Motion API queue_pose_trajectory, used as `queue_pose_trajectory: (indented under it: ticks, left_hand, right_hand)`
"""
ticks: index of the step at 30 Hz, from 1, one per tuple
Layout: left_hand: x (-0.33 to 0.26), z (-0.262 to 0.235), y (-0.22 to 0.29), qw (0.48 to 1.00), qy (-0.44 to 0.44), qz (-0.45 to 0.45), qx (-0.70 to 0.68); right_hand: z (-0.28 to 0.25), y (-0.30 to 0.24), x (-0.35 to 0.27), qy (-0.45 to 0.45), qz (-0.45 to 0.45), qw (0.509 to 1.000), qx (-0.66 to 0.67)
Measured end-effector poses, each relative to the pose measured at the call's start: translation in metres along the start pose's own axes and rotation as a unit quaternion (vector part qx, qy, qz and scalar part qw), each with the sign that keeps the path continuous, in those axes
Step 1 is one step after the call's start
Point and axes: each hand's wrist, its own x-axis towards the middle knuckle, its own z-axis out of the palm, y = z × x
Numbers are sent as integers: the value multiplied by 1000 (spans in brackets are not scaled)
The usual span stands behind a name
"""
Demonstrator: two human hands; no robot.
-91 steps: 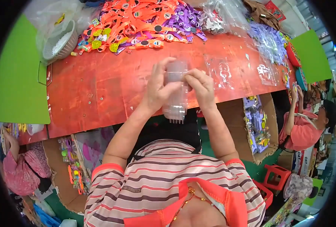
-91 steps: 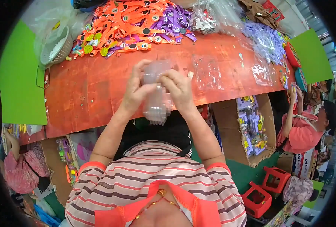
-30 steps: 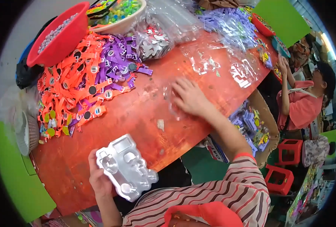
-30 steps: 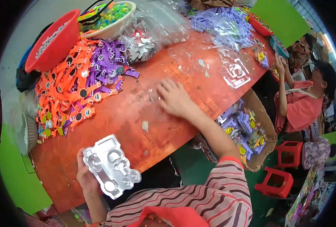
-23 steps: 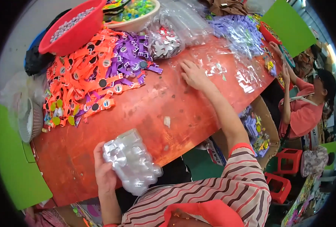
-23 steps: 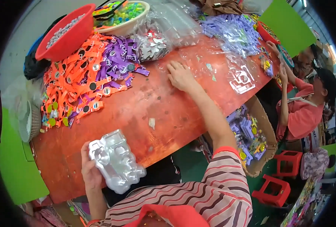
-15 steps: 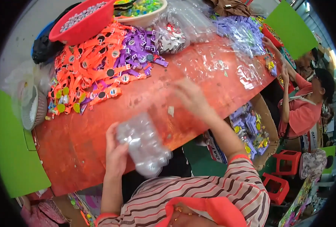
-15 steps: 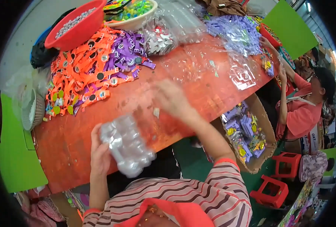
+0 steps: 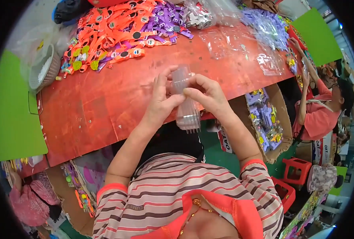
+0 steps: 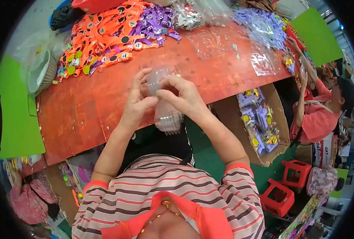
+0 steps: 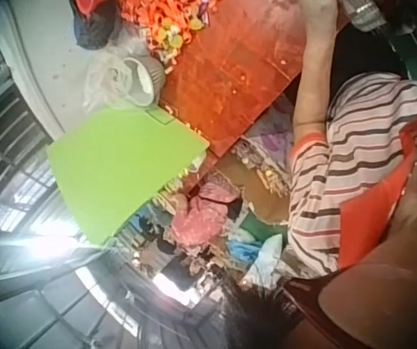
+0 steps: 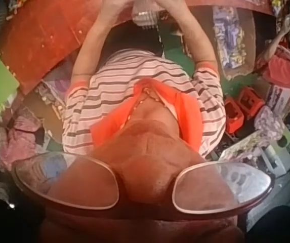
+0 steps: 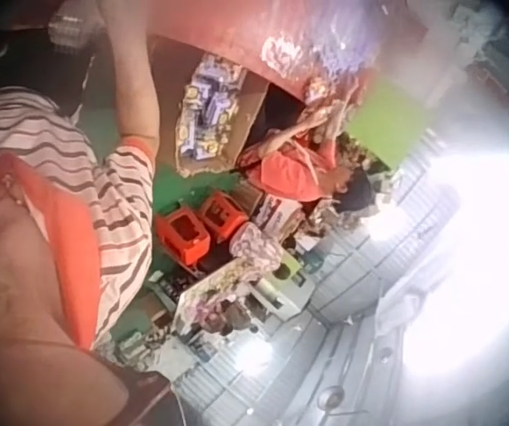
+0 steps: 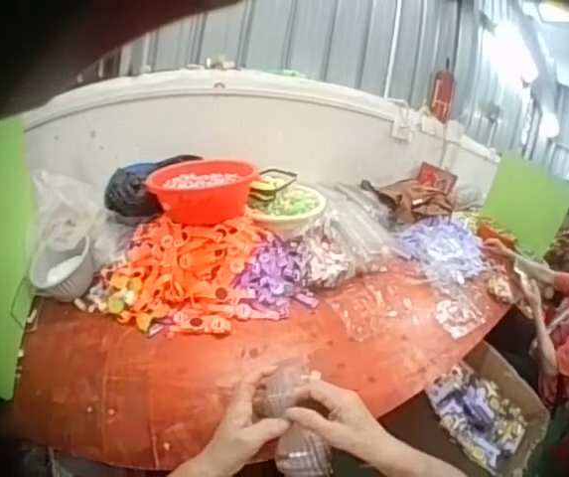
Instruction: Packaging small plastic toys and toy watches into blister packs and cardboard boxes in a factory workshop.
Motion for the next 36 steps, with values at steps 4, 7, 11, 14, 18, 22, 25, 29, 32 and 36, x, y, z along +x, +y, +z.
queue_pose_trajectory:
  ticks: [4,7,11,14,18,22,25,29,32,36]
  left_hand:
    - [-13,-2,3,998,-14,16,54]
    - [-18,-1,2,999,-17,17,43]
    - [-22,0,4,998,-16,12,55]
    - [-23,-1,3,998,-30,5,51]
    - [-22,-1,6,986,-37,12,161]
    - [-22,2,7,990,-34,-6,134]
    - [-21,1,6,986,-44,-2,160]
    - [-19,3,5,989,-51,2,142]
    - [-19,12,6,990,-38,40,132]
    - [-16,25,10,927,26,174,332]
  right_hand:
    - [-3,-18,-12,-51,67,990,113]
    - [-4,-16,-18,-57,94,981,159]
    - [-4,-11,-20,-64,101,973,197]
    - [-4,-10,-21,-58,103,969,216]
    - [-6,-12,-23,-48,100,976,190]
    - [-1,-18,-27,-23,97,988,121]
    - [-5,-13,-30,-34,91,978,183]
    - [-8,-13,-31,-36,95,980,173]
    - [-1,-24,-35,6,32,999,22]
    - [6,-22,-35,62,-157,957,-234]
